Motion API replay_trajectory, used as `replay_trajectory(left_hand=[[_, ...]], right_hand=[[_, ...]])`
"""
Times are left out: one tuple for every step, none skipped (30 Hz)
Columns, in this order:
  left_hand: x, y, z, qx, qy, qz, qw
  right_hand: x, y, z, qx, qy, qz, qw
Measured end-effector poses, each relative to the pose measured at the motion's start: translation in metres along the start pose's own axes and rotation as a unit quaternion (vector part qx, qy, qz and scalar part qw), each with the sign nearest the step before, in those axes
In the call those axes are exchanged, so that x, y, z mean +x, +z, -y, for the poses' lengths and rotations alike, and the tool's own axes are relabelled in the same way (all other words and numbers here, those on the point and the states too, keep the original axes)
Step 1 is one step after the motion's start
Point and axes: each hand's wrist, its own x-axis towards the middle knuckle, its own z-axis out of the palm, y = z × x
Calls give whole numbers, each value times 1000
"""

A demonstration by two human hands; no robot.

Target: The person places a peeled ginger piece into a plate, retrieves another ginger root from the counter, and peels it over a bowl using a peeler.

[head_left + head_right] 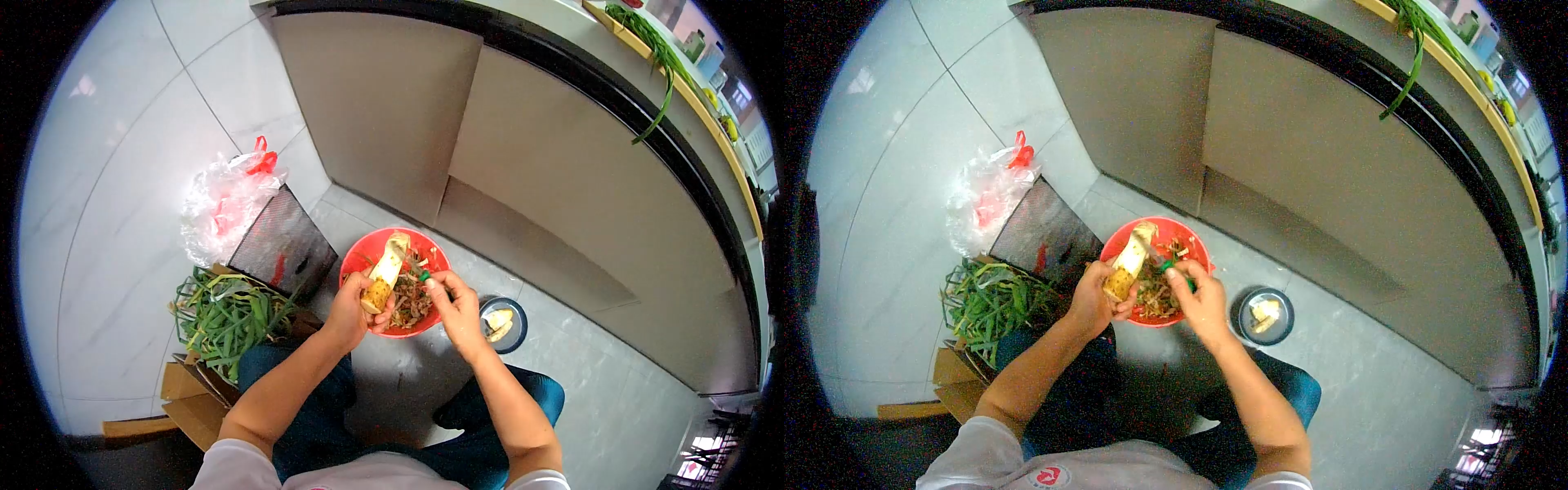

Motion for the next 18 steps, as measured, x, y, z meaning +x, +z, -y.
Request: replay_trajectory(left_hand=[[0, -1, 1, -1, -4, 0, 1000], [1, -3, 3, -8, -13, 9, 1000], [1, -3, 2, -15, -20, 20, 1000], [0, -2, 0, -13, -20, 19, 1000], [-2, 0, -2, -11, -20, 29, 999], [-3, 2, -2, -9, -20, 38, 999], [-3, 1, -2, -9, -21, 38, 999], [-3, 1, -2, -6, -15, 52, 999], [-3, 1, -3, -2, -10, 66, 998], [-4, 1, -4, -1, -11, 67, 998], [-5, 3, -4, 1, -14, 54, 998], [-6, 3, -4, 1, -15, 41, 999], [-5, 3, -5, 0, -14, 40, 999], [-6, 3, -5, 3, -14, 42, 999], [-6, 2, -5, 8, -15, 44, 999], [-6, 1, -5, 8, -15, 44, 999], [-6, 1, -5, 9, -15, 48, 999], [-5, 1, -4, 9, -14, 51, 999]], right_hand=[[-3, -2, 19, -67, -3, 25, 997], [-5, -1, 21, -110, -61, 34, 991], [-6, 0, 21, -134, -83, 34, 987], [-7, 2, 21, -158, -104, 36, 981], [-6, 1, 22, -158, -103, 35, 981], [-5, -1, 22, -172, -110, 9, 979], [-3, -3, 22, -186, -117, -17, 976], [0, -5, 20, -207, -92, -37, 973], [3, -9, 18, -218, -62, -64, 972], [4, -11, 16, -229, -32, -93, 969], [5, -12, 13, -229, -32, -95, 968], [4, -13, 10, -184, -5, -95, 978], [5, -13, 7, -140, 21, -92, 986], [4, -10, 0, -140, 20, -89, 986], [4, -5, 0, 3, 59, -39, 998], [3, -3, 1, 147, 96, 10, 984], [-2, -6, 5, 181, 128, 61, 973], [-4, -6, 6, 142, 112, 85, 980]])
